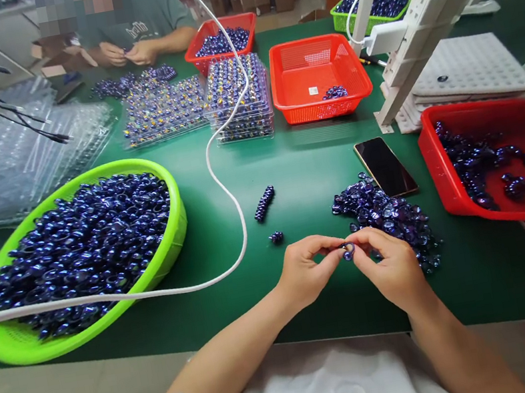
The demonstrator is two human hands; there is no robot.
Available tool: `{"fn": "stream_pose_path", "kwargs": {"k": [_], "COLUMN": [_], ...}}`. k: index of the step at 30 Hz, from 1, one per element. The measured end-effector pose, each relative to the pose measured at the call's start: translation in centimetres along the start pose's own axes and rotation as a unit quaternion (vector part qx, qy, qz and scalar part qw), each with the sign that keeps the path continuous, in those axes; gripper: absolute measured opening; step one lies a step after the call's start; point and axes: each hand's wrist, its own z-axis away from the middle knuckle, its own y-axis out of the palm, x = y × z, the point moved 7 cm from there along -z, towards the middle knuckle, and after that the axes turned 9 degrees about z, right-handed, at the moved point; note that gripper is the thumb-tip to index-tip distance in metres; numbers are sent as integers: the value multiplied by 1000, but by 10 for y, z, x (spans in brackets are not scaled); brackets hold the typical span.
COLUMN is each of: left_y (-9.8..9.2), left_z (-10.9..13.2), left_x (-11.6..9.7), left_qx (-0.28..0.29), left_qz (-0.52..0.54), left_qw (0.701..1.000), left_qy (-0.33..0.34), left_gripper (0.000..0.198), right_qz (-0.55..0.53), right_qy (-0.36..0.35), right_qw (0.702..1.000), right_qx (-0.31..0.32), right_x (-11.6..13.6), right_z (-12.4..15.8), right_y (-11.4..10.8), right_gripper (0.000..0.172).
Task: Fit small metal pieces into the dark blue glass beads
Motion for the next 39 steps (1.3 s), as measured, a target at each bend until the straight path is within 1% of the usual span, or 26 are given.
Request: {"fn": "stream_pose_path", "kwargs": {"k": [2,4,6,8,10,13,17,20,22,24,30,35,39], "left_y": [1,1,-1,-6,-10,-13,-13,-14,-15,-15,-13,-14,-14], "left_z": [0,0,-2,-4,-6,-8,-9,-10,-10,-10,-11,-10,-10], "left_x": [3,5,8,11,13,16,17,18,19,20,21,19,18], "left_qx": [5,13,8,-11,-30,-43,-48,-50,-51,-49,-34,-35,-31], "left_qz": [5,7,12,28,55,87,116,126,127,130,135,145,150], "left_qw": [1000,999,999,998,996,992,988,986,986,985,986,985,985], "left_qy": [-13,-28,-42,-55,-68,-83,-90,-96,-100,-101,-92,-87,-84], "left_gripper": [16,18,20,21,22,23,24,24,24,23,21,20,19], "right_qz": [1,13,45,100,169,268,361,423,447,452,440,461,442], "right_qy": [-7,-9,-3,-4,-30,-82,-140,-149,-145,-140,-105,-105,-101], "right_qw": [1000,999,999,995,985,960,921,893,882,880,892,881,891], "right_qx": [27,40,19,-5,-1,21,34,39,37,27,15,33,30], "right_x": [-3,-10,-20,-29,-34,-32,-22,-20,-22,-25,-26,-27,-30], "right_z": [-1,-2,-2,-1,-1,-2,-9,-15,-17,-18,-15,-18,-19], "right_y": [-1,-8,-21,-34,-37,-27,-3,12,17,16,7,14,13], "right_gripper": [12,13,12,12,13,14,10,4,8,13,14,11,14]}}
